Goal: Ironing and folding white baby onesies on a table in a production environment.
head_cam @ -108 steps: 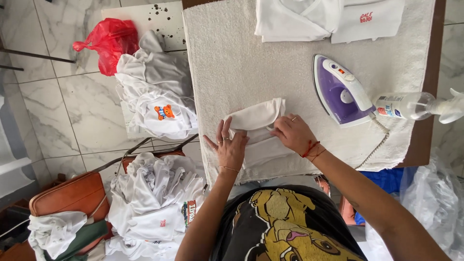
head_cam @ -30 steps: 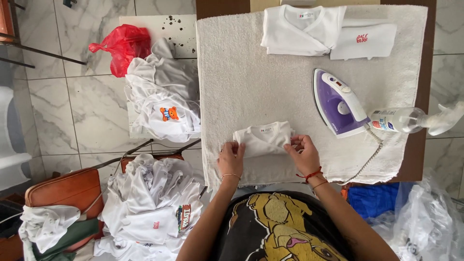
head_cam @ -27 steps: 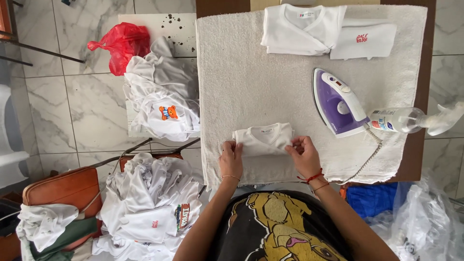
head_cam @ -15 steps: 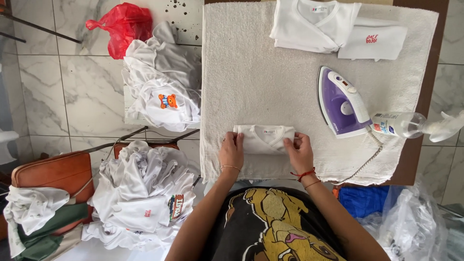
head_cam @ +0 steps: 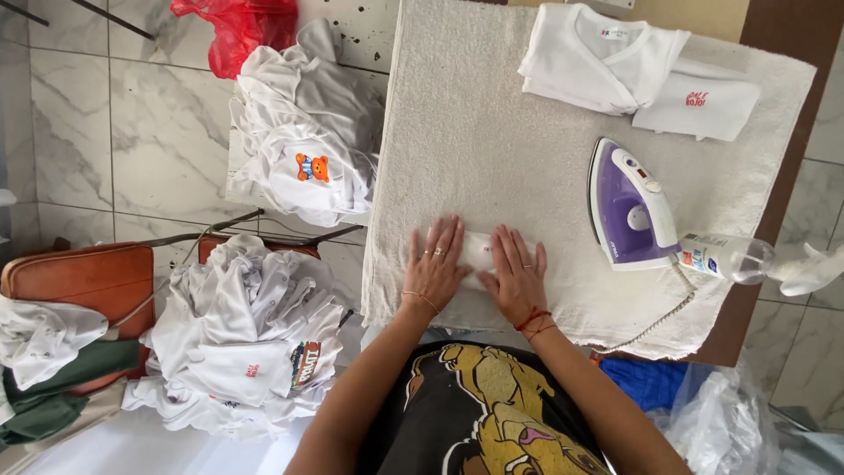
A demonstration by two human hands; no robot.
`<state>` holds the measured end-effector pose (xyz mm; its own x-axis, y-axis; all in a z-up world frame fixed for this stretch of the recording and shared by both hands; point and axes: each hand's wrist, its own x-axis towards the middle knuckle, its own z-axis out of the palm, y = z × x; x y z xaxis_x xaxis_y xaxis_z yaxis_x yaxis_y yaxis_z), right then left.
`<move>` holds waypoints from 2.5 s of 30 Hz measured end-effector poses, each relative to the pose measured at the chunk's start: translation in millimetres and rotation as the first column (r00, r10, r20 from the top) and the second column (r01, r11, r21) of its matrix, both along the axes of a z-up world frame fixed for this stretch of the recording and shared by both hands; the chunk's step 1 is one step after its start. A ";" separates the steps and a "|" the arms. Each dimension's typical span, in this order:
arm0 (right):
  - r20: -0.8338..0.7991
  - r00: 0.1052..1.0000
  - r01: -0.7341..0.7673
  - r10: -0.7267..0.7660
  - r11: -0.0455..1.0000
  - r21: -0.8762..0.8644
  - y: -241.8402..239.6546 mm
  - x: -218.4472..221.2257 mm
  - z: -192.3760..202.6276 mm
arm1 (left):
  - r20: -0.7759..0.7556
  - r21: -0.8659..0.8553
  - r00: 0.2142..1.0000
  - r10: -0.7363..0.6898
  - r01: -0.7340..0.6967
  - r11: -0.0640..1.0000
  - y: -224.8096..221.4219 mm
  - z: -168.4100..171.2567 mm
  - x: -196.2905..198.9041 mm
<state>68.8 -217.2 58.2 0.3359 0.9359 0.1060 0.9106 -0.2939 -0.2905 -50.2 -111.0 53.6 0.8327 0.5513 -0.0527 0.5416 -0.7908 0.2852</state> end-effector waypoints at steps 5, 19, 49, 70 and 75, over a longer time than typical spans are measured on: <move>-0.005 1.000 0.005 -0.005 1.000 -0.027 -5.7 2.9 -8.0 | -0.014 -0.051 1.000 -0.001 0.001 0.999 5.3 6.1 -2.6; -0.471 0.274 0.430 -0.838 0.545 -0.720 -18.8 43.2 -7.9 | -0.449 -0.554 0.773 0.447 -0.634 0.539 13.0 -21.5 5.0; -0.685 0.620 0.701 -0.381 0.661 0.267 91.0 104.4 94.1 | 0.315 -0.776 0.371 0.874 -0.429 0.462 125.4 12.3 58.7; -0.762 0.329 0.116 -0.558 0.824 -0.554 73.5 -36.0 99.5 | -0.405 0.018 0.886 0.225 -0.239 0.971 275.8 -16.4 -34.1; -0.921 0.215 0.108 -0.326 0.945 -0.309 94.7 -26.0 126.1 | 0.340 -0.313 0.777 0.530 -0.438 0.843 244.2 71.9 -39.3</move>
